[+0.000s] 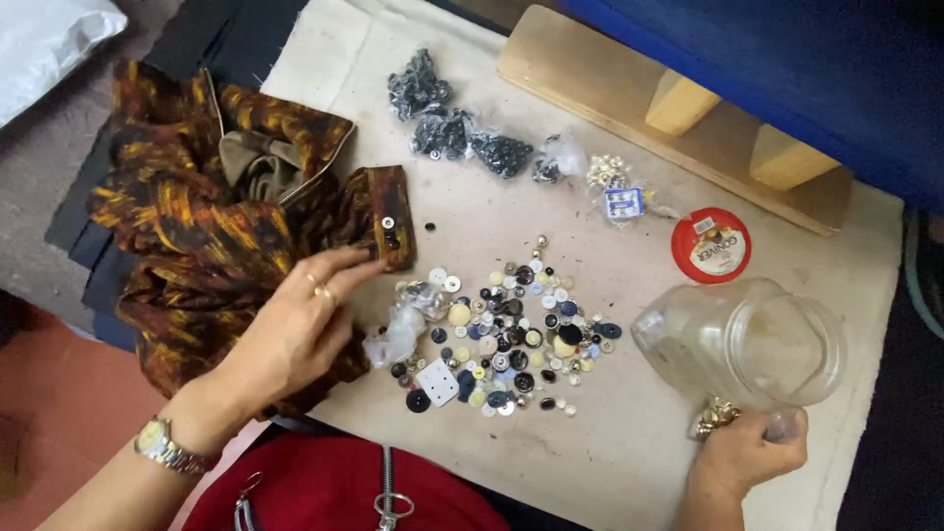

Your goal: Sorting and picking up various buttons from a work surface and placing them into a plastic jar.

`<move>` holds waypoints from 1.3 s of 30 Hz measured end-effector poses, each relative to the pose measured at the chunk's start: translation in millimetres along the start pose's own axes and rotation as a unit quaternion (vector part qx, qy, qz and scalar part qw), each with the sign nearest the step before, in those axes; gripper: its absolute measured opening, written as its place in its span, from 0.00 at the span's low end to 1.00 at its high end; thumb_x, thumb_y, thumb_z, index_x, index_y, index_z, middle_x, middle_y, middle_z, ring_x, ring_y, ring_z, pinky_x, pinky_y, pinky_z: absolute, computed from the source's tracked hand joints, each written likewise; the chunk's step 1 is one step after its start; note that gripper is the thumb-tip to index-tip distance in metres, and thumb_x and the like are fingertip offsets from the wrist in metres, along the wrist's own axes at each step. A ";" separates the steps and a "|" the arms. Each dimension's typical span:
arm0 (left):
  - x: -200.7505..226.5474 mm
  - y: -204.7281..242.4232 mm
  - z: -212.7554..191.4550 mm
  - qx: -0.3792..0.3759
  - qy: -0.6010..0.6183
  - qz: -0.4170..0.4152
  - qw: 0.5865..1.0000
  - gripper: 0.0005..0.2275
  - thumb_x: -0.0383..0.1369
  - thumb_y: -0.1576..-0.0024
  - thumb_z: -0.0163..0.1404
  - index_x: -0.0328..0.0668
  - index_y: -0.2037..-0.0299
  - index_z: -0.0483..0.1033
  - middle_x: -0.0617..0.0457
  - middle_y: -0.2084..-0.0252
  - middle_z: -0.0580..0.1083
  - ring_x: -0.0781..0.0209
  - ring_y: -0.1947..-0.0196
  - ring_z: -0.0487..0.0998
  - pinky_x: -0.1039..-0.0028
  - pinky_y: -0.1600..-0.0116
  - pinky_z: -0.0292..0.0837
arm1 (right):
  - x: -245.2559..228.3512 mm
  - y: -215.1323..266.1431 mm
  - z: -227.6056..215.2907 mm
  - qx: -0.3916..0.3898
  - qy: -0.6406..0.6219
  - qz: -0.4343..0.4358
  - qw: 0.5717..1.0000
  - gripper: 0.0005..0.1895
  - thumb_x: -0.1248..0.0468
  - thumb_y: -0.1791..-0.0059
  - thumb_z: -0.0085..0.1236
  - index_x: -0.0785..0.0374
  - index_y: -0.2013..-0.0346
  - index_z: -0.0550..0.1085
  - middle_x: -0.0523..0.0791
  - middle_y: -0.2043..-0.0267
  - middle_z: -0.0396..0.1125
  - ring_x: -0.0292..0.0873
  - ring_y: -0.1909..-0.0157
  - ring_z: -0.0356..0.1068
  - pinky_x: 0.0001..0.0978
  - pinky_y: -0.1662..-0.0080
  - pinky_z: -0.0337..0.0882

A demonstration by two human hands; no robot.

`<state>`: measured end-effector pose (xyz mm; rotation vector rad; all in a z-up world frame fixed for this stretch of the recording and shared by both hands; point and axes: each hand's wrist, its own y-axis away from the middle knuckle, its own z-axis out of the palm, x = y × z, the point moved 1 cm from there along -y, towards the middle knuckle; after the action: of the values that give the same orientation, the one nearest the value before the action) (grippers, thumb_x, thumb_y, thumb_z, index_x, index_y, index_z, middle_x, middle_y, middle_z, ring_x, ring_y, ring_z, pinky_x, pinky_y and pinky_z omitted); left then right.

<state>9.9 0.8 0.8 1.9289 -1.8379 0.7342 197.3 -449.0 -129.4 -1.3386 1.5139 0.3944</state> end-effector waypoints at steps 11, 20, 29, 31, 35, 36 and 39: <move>3.7 -5.6 46.3 0.002 0.044 -0.022 0.999 0.29 0.18 0.54 0.51 0.49 0.40 0.64 0.46 0.40 0.66 0.49 0.44 0.71 0.58 0.42 0.70 | 6.5 -0.7 -1.9 0.000 -0.001 0.012 1.000 0.11 0.78 0.52 0.35 0.63 0.77 0.54 0.40 0.73 0.47 0.37 0.67 0.48 0.33 0.66 0.51; 5.2 -21.1 28.1 0.043 0.459 -0.267 0.846 0.14 0.33 0.41 0.44 0.33 0.51 0.76 0.48 0.63 0.79 0.62 0.68 0.80 0.78 0.58 0.77 | 1.8 -1.9 -0.3 -0.003 0.008 0.005 1.000 0.11 0.77 0.55 0.32 0.61 0.79 0.50 0.39 0.75 0.44 0.36 0.69 0.45 0.34 0.68 0.46; 72.0 -72.5 17.8 0.037 0.528 -0.183 0.828 0.12 0.36 0.40 0.41 0.35 0.58 0.72 0.43 0.64 0.76 0.57 0.78 0.80 0.76 0.72 0.79 | -8.7 1.7 3.3 0.015 -0.006 0.061 0.998 0.13 0.76 0.58 0.35 0.63 0.68 0.69 0.45 0.71 0.64 0.39 0.70 0.61 0.31 0.68 0.63; 98.3 -94.3 18.7 0.015 0.551 -0.119 0.826 0.11 0.33 0.40 0.40 0.32 0.59 0.72 0.39 0.60 0.78 0.56 0.82 0.81 0.78 0.78 0.80 | -17.2 0.6 3.7 0.014 -0.003 0.060 0.998 0.12 0.76 0.58 0.34 0.64 0.70 0.68 0.46 0.72 0.64 0.40 0.71 0.61 0.32 0.69 0.63; 151.4 -130.7 42.7 0.006 0.519 -0.045 0.853 0.11 0.33 0.39 0.39 0.35 0.59 0.74 0.48 0.60 0.72 0.56 0.76 0.81 0.79 0.75 0.80 | -40.3 -0.4 3.5 0.012 0.046 0.063 0.997 0.09 0.75 0.57 0.35 0.61 0.80 0.57 0.41 0.81 0.53 0.37 0.75 0.53 0.32 0.71 0.57; 165.2 -138.5 49.5 0.009 0.451 0.026 0.892 0.12 0.34 0.38 0.36 0.40 0.57 0.73 0.52 0.58 0.71 0.60 0.71 0.81 0.79 0.71 0.81 | -48.5 0.2 4.9 0.011 0.040 0.095 0.995 0.12 0.76 0.57 0.34 0.60 0.82 0.52 0.39 0.81 0.47 0.35 0.75 0.48 0.30 0.74 0.53; 202.5 -159.2 76.1 0.023 0.315 0.227 0.921 0.13 0.23 0.47 0.45 0.40 0.51 0.66 0.45 0.48 0.71 0.49 0.46 0.72 0.70 0.42 0.66 | -50.0 -0.6 5.8 0.006 0.006 0.105 0.994 0.12 0.75 0.56 0.33 0.59 0.82 0.51 0.38 0.81 0.45 0.33 0.75 0.46 0.27 0.75 0.47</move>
<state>178.8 -194.1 75.9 1.0738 -1.8349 1.3605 192.9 -418.1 -90.0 -1.1780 1.6696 0.5091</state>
